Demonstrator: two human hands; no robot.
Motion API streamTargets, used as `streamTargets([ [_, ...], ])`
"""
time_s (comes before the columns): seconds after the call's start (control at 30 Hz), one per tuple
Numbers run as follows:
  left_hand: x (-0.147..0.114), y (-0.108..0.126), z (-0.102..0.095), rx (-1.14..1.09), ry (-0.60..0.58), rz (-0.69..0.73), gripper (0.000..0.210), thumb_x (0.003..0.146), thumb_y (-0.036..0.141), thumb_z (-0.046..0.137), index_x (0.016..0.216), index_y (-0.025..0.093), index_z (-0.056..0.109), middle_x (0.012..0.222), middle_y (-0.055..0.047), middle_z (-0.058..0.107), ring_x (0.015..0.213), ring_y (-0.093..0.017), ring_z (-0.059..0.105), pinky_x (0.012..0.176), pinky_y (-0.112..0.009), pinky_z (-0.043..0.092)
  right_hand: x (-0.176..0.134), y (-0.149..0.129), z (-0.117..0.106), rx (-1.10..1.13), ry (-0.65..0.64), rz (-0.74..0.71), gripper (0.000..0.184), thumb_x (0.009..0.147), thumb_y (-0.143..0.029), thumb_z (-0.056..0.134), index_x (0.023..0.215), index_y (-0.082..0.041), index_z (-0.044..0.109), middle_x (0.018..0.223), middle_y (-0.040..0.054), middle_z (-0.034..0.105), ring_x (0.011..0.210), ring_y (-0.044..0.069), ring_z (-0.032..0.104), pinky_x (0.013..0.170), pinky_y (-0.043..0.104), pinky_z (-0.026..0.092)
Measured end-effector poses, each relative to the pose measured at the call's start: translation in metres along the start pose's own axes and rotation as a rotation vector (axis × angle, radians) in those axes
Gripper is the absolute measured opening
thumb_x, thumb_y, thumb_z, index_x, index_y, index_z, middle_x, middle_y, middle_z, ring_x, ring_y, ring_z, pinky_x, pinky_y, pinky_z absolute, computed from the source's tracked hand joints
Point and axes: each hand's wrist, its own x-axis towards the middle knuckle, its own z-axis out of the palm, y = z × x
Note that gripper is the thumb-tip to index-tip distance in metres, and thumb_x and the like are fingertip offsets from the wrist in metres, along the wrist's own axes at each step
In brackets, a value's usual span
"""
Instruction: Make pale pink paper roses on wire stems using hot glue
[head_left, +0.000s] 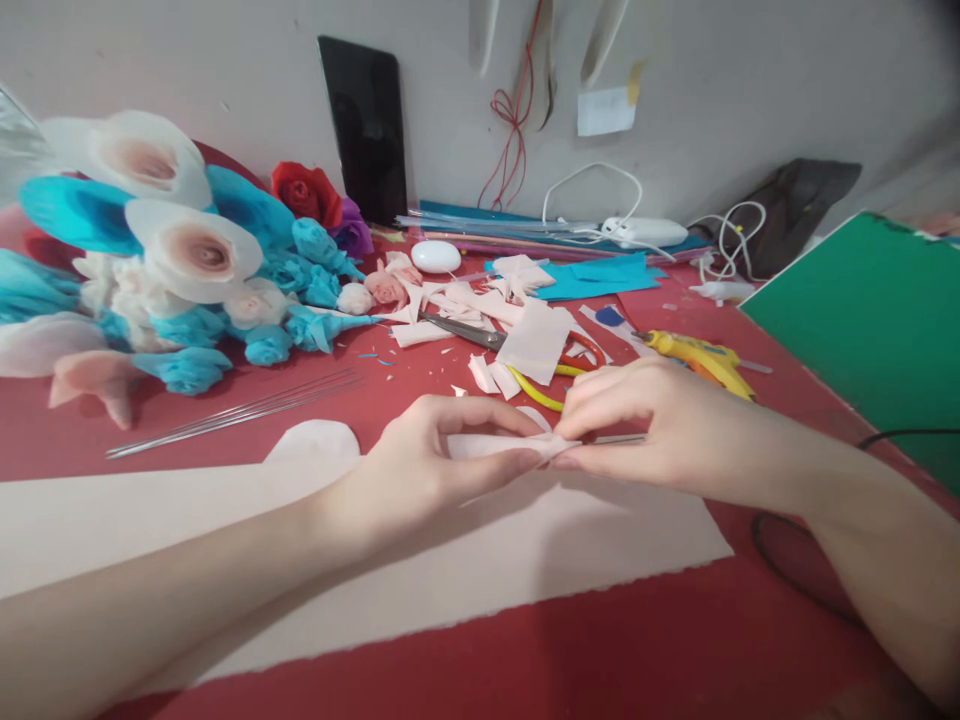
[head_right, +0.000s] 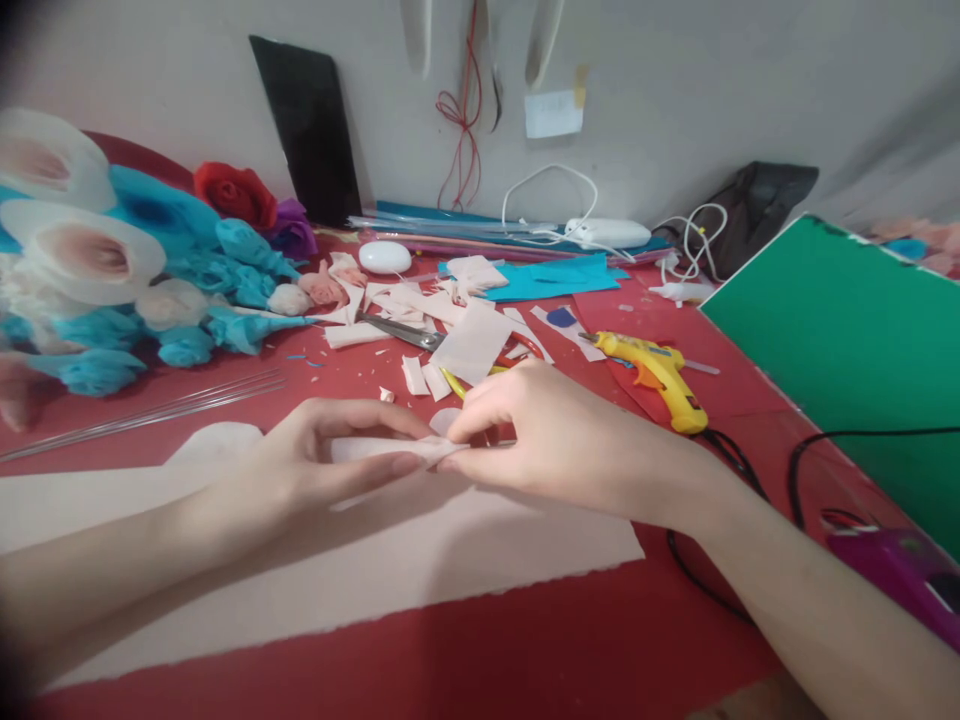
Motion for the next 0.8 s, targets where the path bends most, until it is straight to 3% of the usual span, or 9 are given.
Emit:
streamTargets([
  [0.23,-0.004,0.007,0.003,0.095,0.035,-0.074,0.018,0.067,0.037,0.069,0.080,0.025,0.074,0.080,0.006,0.074,0.076,-0.014,0.064,0.065,-0.018,0.044,-0.001,0.001,-0.001,0.011,-0.044,0.043,0.021,0.086,-0.030,0.054,0.069,-0.023,0.065,0.070,-0.0052,0.059,0.066,0.009,0.054,0.057,0.022,0.040],
  [0.43,-0.004,0.012,0.003,0.050,0.015,-0.117,0.017,0.073,0.032,0.065,0.084,0.024,0.075,0.084,0.005,0.076,0.081,-0.017,0.067,0.064,-0.017,0.046,0.000,-0.001,-0.003,0.015,-0.040,0.084,0.019,0.086,-0.030,0.054,0.073,-0.022,0.065,0.074,-0.0036,0.061,0.069,0.011,0.056,0.058,0.022,0.041],
  [0.6,-0.004,0.013,0.003,0.046,0.024,-0.129,0.016,0.071,0.036,0.067,0.080,0.025,0.076,0.080,0.005,0.076,0.079,-0.018,0.068,0.063,-0.017,0.047,-0.001,0.000,-0.002,0.044,0.007,0.032,0.010,0.083,-0.034,0.060,0.085,-0.028,0.068,0.083,-0.0051,0.064,0.076,0.011,0.058,0.062,0.021,0.044],
  [0.8,-0.002,0.012,0.003,0.100,0.023,-0.152,0.017,0.071,0.036,0.066,0.081,0.026,0.075,0.081,0.006,0.076,0.079,-0.016,0.067,0.064,-0.016,0.046,0.000,-0.001,-0.002,0.059,0.004,0.024,0.010,0.084,-0.033,0.059,0.080,-0.030,0.068,0.078,-0.0077,0.062,0.072,0.008,0.056,0.060,0.019,0.042],
])
